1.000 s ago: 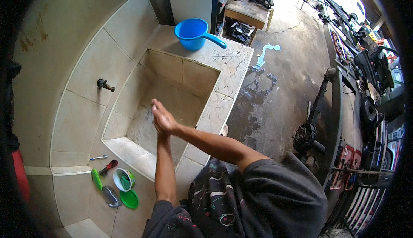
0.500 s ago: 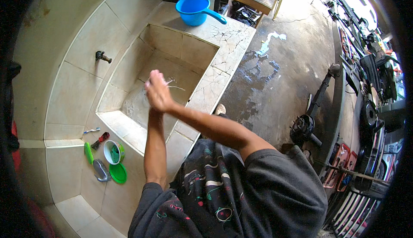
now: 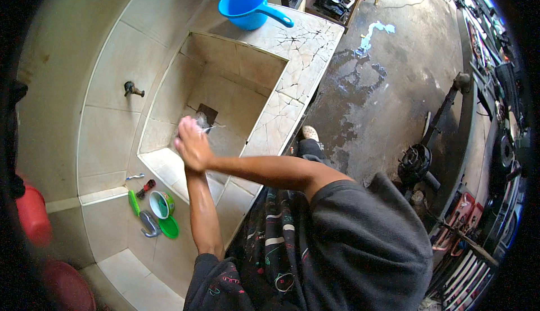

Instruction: The person scrubs a tiled utility sink with a green sponge and a small metal scraper. They rinse the sponge, wipe the sink basin and rim, and scrape grout lines and corners. The person also washes their hands during the process.

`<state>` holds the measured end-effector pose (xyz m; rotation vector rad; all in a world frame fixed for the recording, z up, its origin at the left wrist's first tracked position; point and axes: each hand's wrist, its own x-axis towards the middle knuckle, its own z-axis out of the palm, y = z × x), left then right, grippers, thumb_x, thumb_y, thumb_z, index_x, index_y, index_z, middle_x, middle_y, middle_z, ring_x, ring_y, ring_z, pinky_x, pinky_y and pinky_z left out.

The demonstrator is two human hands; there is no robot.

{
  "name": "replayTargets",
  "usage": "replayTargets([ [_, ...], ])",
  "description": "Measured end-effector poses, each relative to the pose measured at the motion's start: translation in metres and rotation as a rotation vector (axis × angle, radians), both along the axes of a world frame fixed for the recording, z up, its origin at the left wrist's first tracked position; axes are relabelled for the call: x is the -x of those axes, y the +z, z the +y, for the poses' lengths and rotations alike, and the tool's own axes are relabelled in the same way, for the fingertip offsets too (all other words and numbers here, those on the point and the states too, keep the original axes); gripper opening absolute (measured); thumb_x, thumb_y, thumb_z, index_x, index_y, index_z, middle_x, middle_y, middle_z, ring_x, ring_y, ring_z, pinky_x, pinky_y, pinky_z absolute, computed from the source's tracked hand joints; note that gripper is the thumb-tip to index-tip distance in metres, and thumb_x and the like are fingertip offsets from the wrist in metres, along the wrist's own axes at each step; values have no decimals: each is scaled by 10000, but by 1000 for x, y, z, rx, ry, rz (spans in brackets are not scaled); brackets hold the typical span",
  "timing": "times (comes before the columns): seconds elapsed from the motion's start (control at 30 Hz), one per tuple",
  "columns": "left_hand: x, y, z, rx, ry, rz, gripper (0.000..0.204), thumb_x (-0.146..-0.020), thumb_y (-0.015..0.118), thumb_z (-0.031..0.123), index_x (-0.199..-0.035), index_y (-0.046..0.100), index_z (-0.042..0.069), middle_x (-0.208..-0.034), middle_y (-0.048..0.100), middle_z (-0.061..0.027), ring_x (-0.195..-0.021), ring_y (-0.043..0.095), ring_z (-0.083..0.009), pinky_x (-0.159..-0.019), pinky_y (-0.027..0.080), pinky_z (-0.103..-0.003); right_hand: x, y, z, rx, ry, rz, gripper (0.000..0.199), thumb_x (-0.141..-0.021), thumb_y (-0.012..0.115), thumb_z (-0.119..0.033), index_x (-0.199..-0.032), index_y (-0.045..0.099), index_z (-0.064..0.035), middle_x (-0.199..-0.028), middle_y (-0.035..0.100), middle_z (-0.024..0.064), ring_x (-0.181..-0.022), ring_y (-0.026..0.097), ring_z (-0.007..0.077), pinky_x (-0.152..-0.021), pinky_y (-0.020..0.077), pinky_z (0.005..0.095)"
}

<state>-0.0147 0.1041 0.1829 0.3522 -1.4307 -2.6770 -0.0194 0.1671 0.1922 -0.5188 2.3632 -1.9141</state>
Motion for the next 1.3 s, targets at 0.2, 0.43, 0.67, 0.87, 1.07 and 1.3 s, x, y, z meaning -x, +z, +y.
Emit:
replayTargets([
  [0.2, 18, -4, 22, 18, 61, -41, 585, -949, 303, 456, -1387, 292, 69, -1427, 303, -107, -1295, 302, -223, -1063, 238, -351, 21, 14, 29, -11, 209, -345, 702, -922, 274, -468, -1437, 77, -34, -1501, 36, 185, -1388, 25, 342, -1086, 98, 535],
  [0.43, 19, -2, 40, 17, 193, -18, 583, -952, 293, 450, -1394, 278, 71, -1439, 280, -107, -1310, 274, -221, -1075, 211, -353, 35, 11, 23, 6, 87, -214, 601, -930, 268, -401, -1371, 272, 7, -1445, 204, 237, -1346, 200, 347, -1094, 185, 421],
  [0.67, 25, 1, 50, 59, 250, -19, 581, -955, 283, 444, -1401, 263, 73, -1450, 258, -107, -1325, 245, -220, -1088, 185, -355, 31, -7, 31, -39, 306, -148, 583, -926, 293, -413, -1382, 264, -51, -1458, 215, 191, -1346, 193, 367, -1063, 198, 529],
  [0.87, 42, 0, 68, 76, 241, -19, 580, -957, 274, 439, -1407, 250, 74, -1460, 239, -108, -1338, 221, -219, -1098, 163, -356, 55, -6, 60, 2, 453, -168, 645, -931, 282, -412, -1424, 150, -17, -1485, 101, 216, -1382, 82, 349, -1080, 161, 517],
  [1.07, 64, -1, 82, 163, 219, 84, 578, -960, 265, 433, -1413, 238, 76, -1469, 220, -108, -1351, 197, -217, -1109, 140, -358, 84, 12, 83, -150, 514, -271, 627, -935, 276, -400, -1407, 184, 2, -1473, 156, 213, -1370, 131, 351, -1077, 198, 485],
  [1.3, 82, 3, 85, 156, 179, 99, 577, -963, 255, 427, -1420, 223, 77, -1480, 197, -109, -1366, 169, -216, -1121, 114, -359, 101, 15, 77, -86, 350, -236, 642, -939, 264, -436, -1416, 169, -16, -1479, 165, 190, -1380, 120, 323, -1088, 143, 502],
])
